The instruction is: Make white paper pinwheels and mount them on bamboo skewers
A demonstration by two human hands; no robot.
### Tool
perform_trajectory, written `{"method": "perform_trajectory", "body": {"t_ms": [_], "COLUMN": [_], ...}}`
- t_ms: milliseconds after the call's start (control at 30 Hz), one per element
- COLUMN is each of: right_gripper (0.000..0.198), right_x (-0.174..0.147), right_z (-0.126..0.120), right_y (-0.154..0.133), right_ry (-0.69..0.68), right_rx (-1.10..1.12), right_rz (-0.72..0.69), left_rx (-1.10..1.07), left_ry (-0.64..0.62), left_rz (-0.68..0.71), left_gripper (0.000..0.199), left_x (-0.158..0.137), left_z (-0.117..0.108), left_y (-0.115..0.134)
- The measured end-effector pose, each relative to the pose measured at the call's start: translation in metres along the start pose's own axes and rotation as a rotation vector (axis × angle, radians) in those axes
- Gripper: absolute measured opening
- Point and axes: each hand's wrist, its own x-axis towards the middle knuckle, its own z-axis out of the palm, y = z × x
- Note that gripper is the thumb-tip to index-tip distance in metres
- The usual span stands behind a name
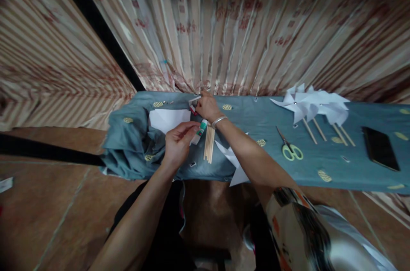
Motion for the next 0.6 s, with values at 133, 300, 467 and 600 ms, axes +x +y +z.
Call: {"method": "perform_trajectory", "body": {"t_ms": [133, 300, 467, 600], "right_gripper": [0.024, 0.026, 0.021, 0.023], "right_x": [-0.005, -0.010, -0.005, 0.006], "right_z": [0.002, 0.001, -0.005, -0.010], "right_y": [0.011, 0.019, 0.009, -0.004], "right_ry": [0.035, 0.029, 0.002, -0.122], "right_rx": [0.098, 0.133, 0.077, -0.158], "right_rz": [0.069, 0.083, -0.001, -0.089], "left_rx": [-0.014, 0.008, 0.052, 0.049], "left_ry": [0.000, -0.015, -0.033, -0.036], "left_rz": [-0.006, 0.005, 0.017, 0.027], "left_gripper": [0.011, 0.012, 0.014, 0.013], "left_x": [0.000, -0.002, -0.003, -0.003], "left_z": [0.003, 0.006, 0.008, 0.009], "left_y": [0.000, -0.001, -0.001, -0.001]}}
